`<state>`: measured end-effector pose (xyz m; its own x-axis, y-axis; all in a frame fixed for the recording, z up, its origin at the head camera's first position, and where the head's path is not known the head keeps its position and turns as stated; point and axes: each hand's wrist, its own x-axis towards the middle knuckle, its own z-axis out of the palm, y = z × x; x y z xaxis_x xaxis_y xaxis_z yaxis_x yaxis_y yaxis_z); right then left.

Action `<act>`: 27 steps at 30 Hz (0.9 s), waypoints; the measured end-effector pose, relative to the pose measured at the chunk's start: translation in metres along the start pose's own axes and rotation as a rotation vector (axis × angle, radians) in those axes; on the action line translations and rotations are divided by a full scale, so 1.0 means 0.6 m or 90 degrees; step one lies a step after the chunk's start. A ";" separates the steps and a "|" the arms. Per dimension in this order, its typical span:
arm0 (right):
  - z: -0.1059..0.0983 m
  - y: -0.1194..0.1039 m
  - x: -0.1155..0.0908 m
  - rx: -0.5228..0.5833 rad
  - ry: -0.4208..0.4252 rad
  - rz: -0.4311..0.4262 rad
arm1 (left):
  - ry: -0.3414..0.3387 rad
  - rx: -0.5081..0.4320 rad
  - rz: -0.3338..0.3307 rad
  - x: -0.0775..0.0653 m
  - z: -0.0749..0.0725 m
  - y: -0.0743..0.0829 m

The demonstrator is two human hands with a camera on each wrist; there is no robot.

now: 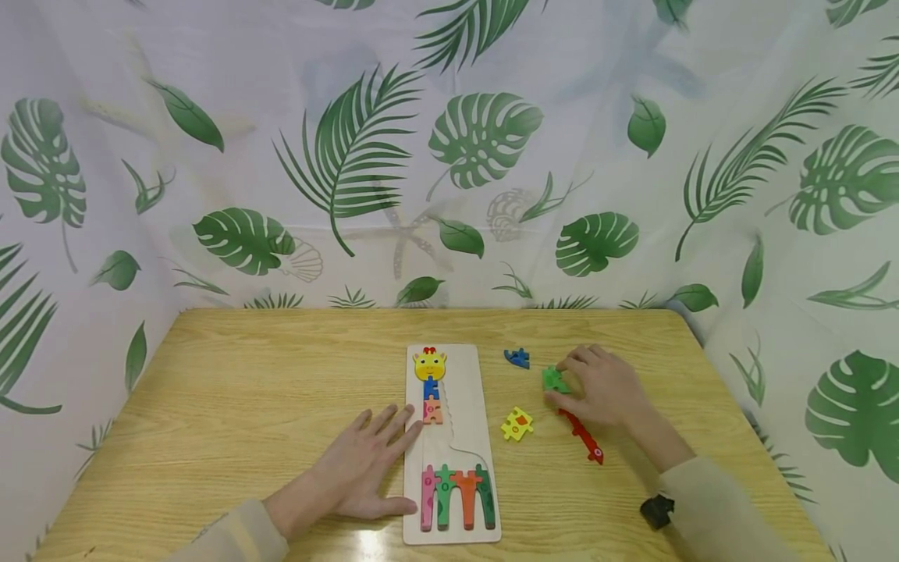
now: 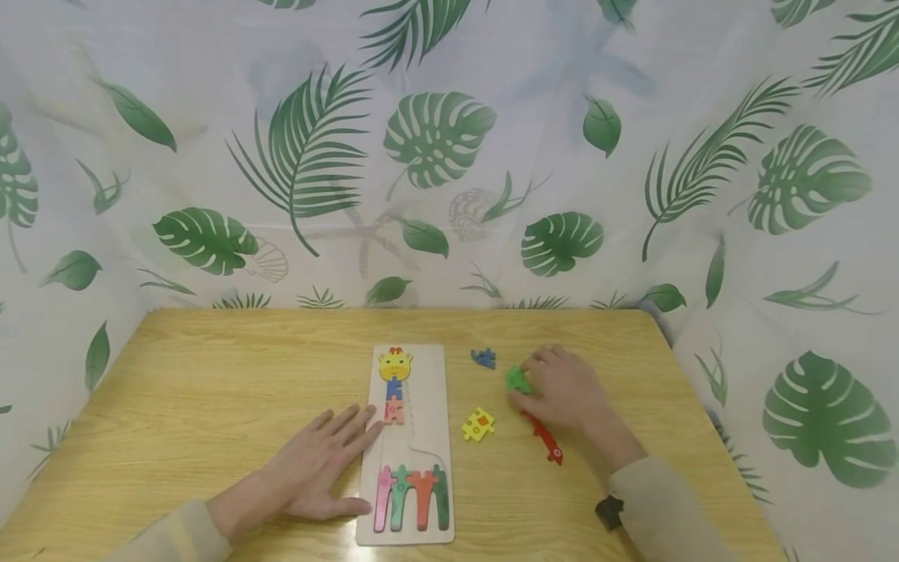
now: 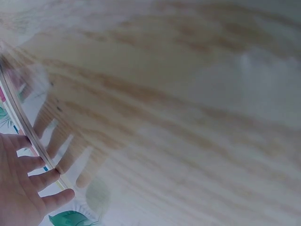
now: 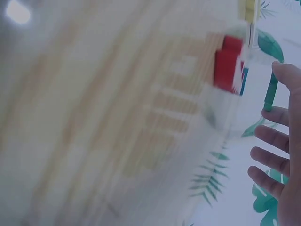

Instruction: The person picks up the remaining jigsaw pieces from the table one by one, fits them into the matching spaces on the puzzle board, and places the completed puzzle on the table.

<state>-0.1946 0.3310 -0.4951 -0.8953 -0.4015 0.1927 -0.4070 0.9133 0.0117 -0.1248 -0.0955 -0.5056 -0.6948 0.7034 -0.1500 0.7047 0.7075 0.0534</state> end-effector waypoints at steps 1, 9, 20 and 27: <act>0.000 -0.003 0.000 0.000 0.009 -0.003 | 0.000 0.001 0.000 0.000 0.000 0.000; -0.006 -0.028 -0.002 0.008 0.050 -0.016 | 0.004 0.003 0.002 0.001 0.002 0.000; -0.006 -0.058 -0.003 0.034 0.096 -0.015 | -0.005 -0.005 0.000 0.001 0.002 -0.001; -0.009 -0.078 -0.005 0.071 0.135 0.003 | -0.007 -0.007 -0.001 0.002 0.003 -0.001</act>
<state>-0.1719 0.2896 -0.4911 -0.8438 -0.3633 0.3950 -0.4314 0.8970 -0.0965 -0.1258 -0.0952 -0.5076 -0.6941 0.7015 -0.1613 0.7021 0.7093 0.0636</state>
